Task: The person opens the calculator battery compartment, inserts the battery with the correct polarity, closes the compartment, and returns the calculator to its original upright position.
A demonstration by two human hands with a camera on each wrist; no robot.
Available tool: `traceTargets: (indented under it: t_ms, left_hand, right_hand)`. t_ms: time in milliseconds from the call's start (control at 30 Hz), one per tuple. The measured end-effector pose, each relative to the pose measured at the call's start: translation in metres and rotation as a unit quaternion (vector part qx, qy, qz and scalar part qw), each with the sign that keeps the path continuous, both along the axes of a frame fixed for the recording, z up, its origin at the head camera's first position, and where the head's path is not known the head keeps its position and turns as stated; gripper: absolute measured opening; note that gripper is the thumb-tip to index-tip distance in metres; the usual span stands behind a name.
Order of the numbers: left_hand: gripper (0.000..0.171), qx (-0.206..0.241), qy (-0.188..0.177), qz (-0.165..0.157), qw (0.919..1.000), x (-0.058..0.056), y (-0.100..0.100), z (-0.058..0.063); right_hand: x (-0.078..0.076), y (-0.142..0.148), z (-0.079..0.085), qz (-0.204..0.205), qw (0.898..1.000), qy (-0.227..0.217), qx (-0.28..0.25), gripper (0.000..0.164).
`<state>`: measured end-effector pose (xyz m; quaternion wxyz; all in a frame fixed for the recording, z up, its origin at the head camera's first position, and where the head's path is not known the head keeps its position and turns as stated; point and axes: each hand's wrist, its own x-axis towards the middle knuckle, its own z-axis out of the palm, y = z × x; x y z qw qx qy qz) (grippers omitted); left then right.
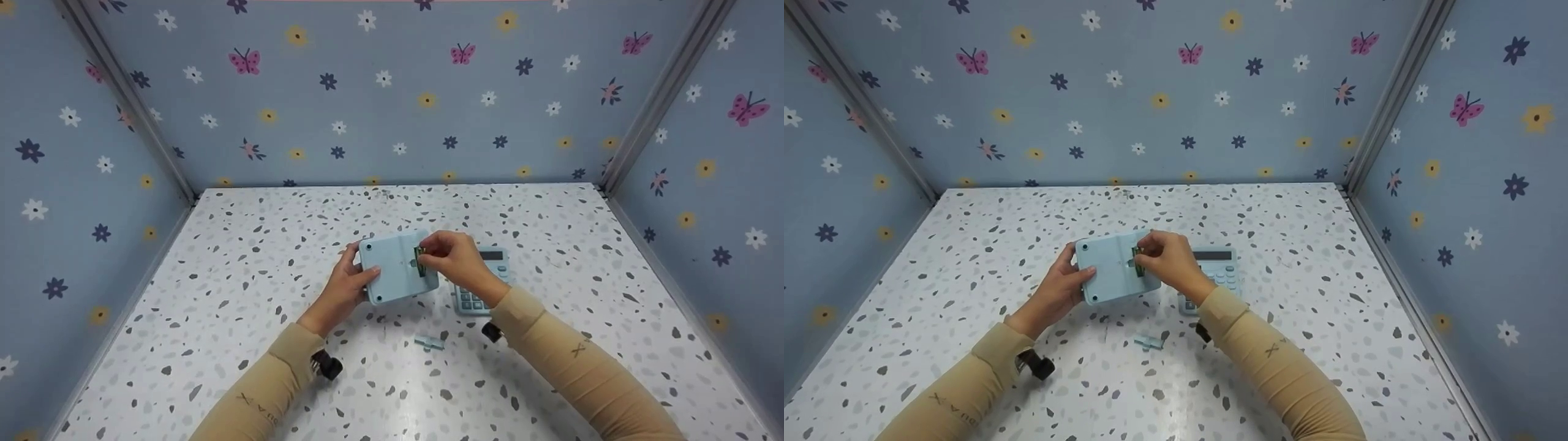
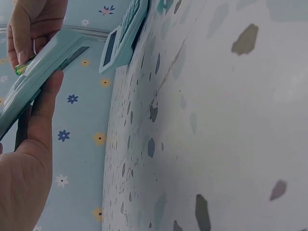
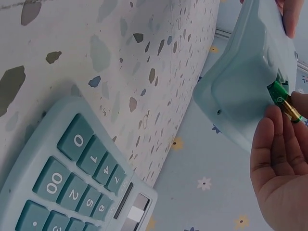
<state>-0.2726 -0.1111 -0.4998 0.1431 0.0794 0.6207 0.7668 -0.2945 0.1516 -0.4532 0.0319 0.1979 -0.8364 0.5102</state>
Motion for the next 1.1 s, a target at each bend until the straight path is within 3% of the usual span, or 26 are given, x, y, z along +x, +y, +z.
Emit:
traceTargets:
  t_ms: [333, 600, 900, 1100]
  left_hand:
    - [0.071, -0.005, -0.001, -0.007, 1.0000, 0.0031, -0.0001, 0.0010]
    - [0.069, -0.005, -0.002, -0.005, 1.0000, 0.0030, 0.0008, 0.0010]
    - [0.068, -0.012, 0.005, -0.009, 0.9999, 0.0024, 0.0011, -0.0009]
    - [0.067, -0.010, 0.005, -0.008, 0.9999, 0.0023, 0.0000, -0.0037]
  right_hand:
    - [-0.0017, 0.0011, -0.0017, -0.005, 0.999, -0.031, -0.036, 0.013]
    - [-0.0025, 0.0014, 0.0008, -0.009, 0.995, -0.080, -0.065, 0.014]
    - [-0.0060, -0.0001, 0.0034, -0.020, 0.991, -0.117, -0.062, 0.011]
    - [-0.0071, 0.0001, 0.0033, -0.051, 0.986, -0.153, -0.041, 0.036]
